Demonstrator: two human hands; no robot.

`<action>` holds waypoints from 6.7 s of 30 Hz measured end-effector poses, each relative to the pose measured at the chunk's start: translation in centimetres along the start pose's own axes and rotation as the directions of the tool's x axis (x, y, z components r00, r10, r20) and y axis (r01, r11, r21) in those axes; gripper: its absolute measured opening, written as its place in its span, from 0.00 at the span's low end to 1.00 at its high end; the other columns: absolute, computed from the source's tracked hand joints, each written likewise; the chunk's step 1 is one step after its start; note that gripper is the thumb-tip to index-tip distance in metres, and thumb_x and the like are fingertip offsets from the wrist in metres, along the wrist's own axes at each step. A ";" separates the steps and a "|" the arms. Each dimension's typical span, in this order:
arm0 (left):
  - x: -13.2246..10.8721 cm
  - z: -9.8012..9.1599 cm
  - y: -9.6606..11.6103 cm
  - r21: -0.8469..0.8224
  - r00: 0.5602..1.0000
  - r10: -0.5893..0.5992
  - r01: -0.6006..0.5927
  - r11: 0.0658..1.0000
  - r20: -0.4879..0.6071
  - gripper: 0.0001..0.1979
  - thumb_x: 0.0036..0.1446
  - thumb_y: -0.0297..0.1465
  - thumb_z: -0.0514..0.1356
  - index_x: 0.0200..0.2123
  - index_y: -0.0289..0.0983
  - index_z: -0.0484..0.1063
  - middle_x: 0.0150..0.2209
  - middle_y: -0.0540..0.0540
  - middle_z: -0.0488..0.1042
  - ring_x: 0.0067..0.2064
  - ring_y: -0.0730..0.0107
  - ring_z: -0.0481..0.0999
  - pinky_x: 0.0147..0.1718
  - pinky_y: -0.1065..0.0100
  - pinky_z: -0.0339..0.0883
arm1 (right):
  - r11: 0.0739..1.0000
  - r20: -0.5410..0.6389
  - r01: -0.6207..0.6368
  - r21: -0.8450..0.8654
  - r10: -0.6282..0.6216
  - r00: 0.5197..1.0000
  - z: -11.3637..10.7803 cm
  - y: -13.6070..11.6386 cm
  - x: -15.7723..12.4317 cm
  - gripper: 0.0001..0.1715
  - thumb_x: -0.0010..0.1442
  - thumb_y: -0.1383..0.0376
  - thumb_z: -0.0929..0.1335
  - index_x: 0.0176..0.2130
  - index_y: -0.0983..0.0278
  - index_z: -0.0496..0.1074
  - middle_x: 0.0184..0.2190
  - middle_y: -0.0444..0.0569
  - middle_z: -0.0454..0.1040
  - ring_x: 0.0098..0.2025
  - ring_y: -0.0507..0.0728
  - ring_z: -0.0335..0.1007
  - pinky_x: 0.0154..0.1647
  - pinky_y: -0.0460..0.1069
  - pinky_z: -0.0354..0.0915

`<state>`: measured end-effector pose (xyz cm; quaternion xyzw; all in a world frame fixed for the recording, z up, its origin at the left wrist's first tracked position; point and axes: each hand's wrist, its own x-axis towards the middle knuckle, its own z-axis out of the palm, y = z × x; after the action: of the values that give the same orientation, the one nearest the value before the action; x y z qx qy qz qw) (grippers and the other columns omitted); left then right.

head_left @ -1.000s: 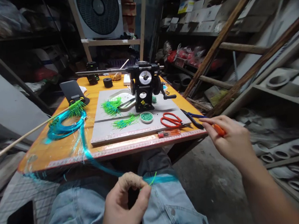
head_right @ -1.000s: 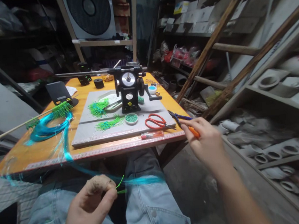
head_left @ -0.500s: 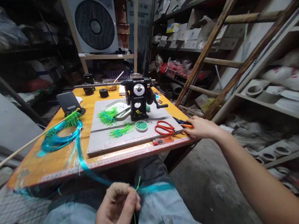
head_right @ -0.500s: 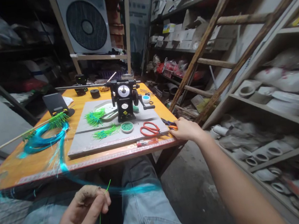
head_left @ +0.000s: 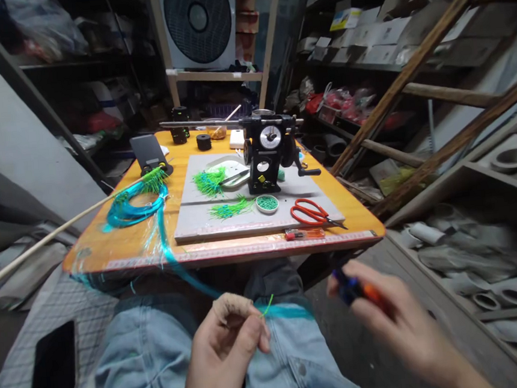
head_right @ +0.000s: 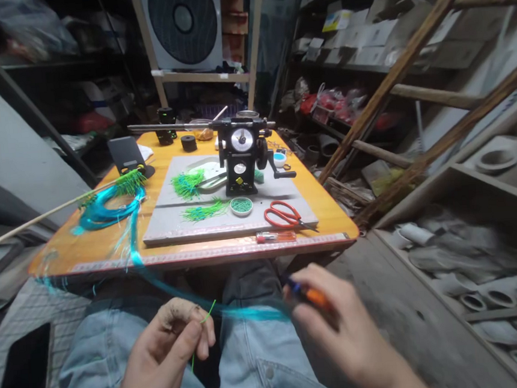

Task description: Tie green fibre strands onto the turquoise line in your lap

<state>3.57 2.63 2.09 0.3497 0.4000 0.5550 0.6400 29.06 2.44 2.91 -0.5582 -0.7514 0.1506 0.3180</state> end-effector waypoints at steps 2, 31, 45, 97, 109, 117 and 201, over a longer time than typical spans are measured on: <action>-0.2 0.1 0.0 -0.018 1.000 -0.004 0.005 1.000 0.024 0.14 0.53 0.40 0.70 0.27 0.36 0.74 0.21 0.51 0.73 0.26 0.74 0.71 0.28 0.74 0.64 | 0.993 0.035 0.095 0.071 -0.098 0.995 2.0 -2.5 -1.0 0.15 0.64 0.55 0.65 0.44 0.62 0.73 0.36 0.52 0.78 0.39 0.62 0.76 0.39 0.51 0.73; -1.1 0.2 0.9 0.237 0.994 0.059 -0.037 0.971 -0.089 0.03 0.48 0.26 0.67 0.25 0.36 0.75 0.20 0.52 0.72 0.21 0.76 0.67 0.24 0.74 0.64 | 0.974 -0.112 0.225 -0.027 -0.227 0.967 4.9 -4.4 -2.5 0.16 0.61 0.60 0.70 0.50 0.59 0.74 0.43 0.54 0.81 0.47 0.65 0.78 0.45 0.55 0.77; -1.5 0.4 0.9 0.276 0.992 0.117 -0.101 0.956 -0.039 0.04 0.57 0.31 0.64 0.32 0.38 0.79 0.22 0.50 0.76 0.26 0.70 0.74 0.31 0.70 0.66 | 0.955 -0.078 0.255 0.149 -0.246 0.966 4.8 -5.6 -0.9 0.10 0.59 0.68 0.66 0.42 0.60 0.71 0.29 0.48 0.76 0.30 0.60 0.73 0.32 0.52 0.69; 0.3 0.1 -0.6 -0.329 0.991 -0.111 0.128 0.936 0.070 0.11 0.57 0.36 0.65 0.40 0.40 0.84 0.54 0.44 0.74 0.53 0.61 0.73 0.49 0.71 0.68 | 0.843 -0.089 0.058 0.535 -0.012 0.996 8.4 -9.0 3.3 0.04 0.60 0.68 0.72 0.37 0.61 0.78 0.31 0.46 0.78 0.30 0.53 0.73 0.29 0.45 0.66; 1.0 -2.2 -0.8 0.056 0.989 0.129 -0.125 0.990 -0.073 0.09 0.54 0.39 0.69 0.30 0.39 0.84 0.37 0.46 0.79 0.44 0.66 0.76 0.47 0.74 0.67 | 0.954 -0.232 -0.067 -0.291 -0.003 0.973 1.6 0.1 8.9 0.15 0.66 0.65 0.63 0.44 0.63 0.78 0.43 0.55 0.77 0.45 0.62 0.75 0.46 0.53 0.68; 0.6 -2.0 -0.3 0.013 0.989 0.137 -0.137 0.991 -0.050 0.14 0.58 0.39 0.65 0.24 0.37 0.77 0.30 0.45 0.77 0.41 0.61 0.75 0.46 0.66 0.68 | 0.901 0.114 0.012 -0.434 0.042 0.993 -1.3 4.7 14.3 0.17 0.59 0.71 0.67 0.46 0.61 0.80 0.47 0.54 0.78 0.46 0.62 0.75 0.46 0.50 0.67; 0.2 -3.9 -0.8 -0.019 0.930 0.088 -0.087 0.996 0.357 0.18 0.64 0.36 0.55 0.21 0.37 0.68 0.25 0.48 0.62 0.32 0.64 0.61 0.35 0.63 0.55 | 0.701 0.370 -0.239 0.672 -0.038 0.928 8.9 -7.8 -0.5 0.27 0.57 0.43 0.70 0.32 0.65 0.74 0.16 0.36 0.53 0.18 0.47 0.45 0.19 0.45 0.47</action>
<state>0.41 2.75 -0.40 0.4615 0.2601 0.5108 0.6771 17.59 0.56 0.54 -0.3976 -0.6485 0.5425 0.3566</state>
